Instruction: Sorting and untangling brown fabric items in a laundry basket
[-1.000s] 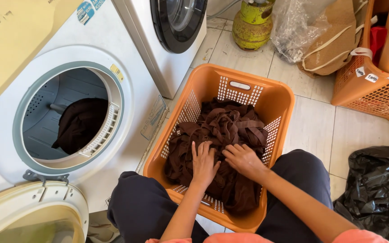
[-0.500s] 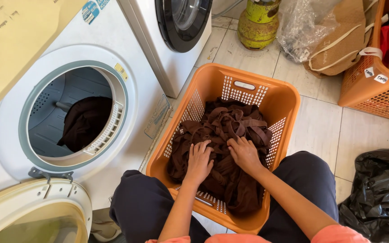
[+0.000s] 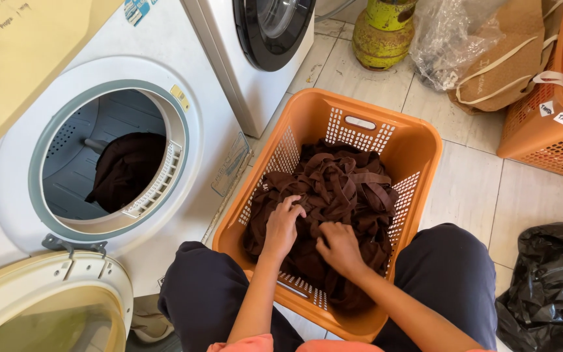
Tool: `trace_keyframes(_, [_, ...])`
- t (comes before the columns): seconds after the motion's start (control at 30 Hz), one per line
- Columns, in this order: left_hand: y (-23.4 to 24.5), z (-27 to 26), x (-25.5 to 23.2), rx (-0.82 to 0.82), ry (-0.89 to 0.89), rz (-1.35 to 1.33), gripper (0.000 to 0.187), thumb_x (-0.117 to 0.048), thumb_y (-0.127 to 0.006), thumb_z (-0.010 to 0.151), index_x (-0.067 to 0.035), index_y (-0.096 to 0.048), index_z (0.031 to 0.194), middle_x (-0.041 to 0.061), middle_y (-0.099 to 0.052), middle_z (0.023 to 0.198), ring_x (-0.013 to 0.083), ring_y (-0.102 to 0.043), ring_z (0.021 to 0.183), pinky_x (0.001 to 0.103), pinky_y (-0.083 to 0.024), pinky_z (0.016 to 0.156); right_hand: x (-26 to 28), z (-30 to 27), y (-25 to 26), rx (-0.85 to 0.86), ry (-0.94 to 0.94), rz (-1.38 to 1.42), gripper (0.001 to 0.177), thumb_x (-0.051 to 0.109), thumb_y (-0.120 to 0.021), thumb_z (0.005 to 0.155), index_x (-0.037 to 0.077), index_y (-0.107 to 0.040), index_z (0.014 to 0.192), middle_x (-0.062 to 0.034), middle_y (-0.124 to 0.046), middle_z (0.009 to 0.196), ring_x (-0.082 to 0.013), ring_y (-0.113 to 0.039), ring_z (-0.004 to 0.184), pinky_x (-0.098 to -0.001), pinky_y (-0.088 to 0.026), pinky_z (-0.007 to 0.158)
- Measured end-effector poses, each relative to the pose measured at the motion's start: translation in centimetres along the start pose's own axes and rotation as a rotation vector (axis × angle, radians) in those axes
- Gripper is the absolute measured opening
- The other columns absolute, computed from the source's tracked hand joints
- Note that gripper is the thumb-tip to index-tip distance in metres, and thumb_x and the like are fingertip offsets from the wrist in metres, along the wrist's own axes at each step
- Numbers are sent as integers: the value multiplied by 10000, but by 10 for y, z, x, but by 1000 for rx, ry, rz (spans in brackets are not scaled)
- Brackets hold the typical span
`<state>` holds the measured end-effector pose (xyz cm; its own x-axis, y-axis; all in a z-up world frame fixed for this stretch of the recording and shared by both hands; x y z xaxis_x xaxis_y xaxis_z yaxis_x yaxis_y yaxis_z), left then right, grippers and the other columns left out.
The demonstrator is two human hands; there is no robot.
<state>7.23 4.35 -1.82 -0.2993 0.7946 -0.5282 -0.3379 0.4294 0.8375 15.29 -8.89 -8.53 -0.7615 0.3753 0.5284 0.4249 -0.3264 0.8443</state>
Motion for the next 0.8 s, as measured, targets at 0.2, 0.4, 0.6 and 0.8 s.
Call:
trace_keyframes(0.2, [-39, 0, 40, -7, 73, 147, 260, 38, -593, 908, -155, -616, 1082, 58, -525, 1378, 283, -515, 1286, 500, -438, 1063, -92, 10, -34, 1, -522, 857, 251, 157, -461, 1042, 134, -666, 897, -48, -690, 756, -184, -610, 768, -361, -514, 855])
trace_keyframes(0.4, [-43, -1, -5, -77, -98, 140, 635, -249, -850, 733, -42, -576, 1266, 241, -371, 1572, 438, -311, 1468, 655, -150, 1193, -70, 11, -12, 62, -723, 1148, 302, 180, -406, 1081, 111, -657, 929, -81, -658, 763, -212, -631, 805, -407, -509, 912])
trace_keyframes(0.6, [-52, -11, -27, -121, -95, 79, 353, -347, -669, 863, -139, -554, 1124, 27, -530, 971, 236, -539, 988, 427, -347, 982, -82, 19, -5, -82, -674, 1444, 179, 154, -484, 1089, 56, -634, 1081, -91, -696, 1006, -204, -648, 951, -428, -522, 950])
trace_keyframes(0.8, [-91, -20, -20, 54, -88, 236, 274, -329, -725, 914, -115, -693, 1081, 56, -666, 999, 253, -514, 1166, 464, -234, 1113, -70, 31, 11, -115, -582, 1609, 182, 115, -508, 1073, 7, -618, 1170, -107, -673, 1073, -230, -676, 999, -453, -531, 976])
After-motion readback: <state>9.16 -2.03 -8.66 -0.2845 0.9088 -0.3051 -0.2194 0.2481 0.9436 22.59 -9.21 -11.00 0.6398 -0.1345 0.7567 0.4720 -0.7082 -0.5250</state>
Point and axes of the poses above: each hand's wrist, its own z-axis towards the middle knuckle, its own y-axis out of the back of the hand, x = y × z, the point moved 6 cm from there along z, towards the middle knuckle
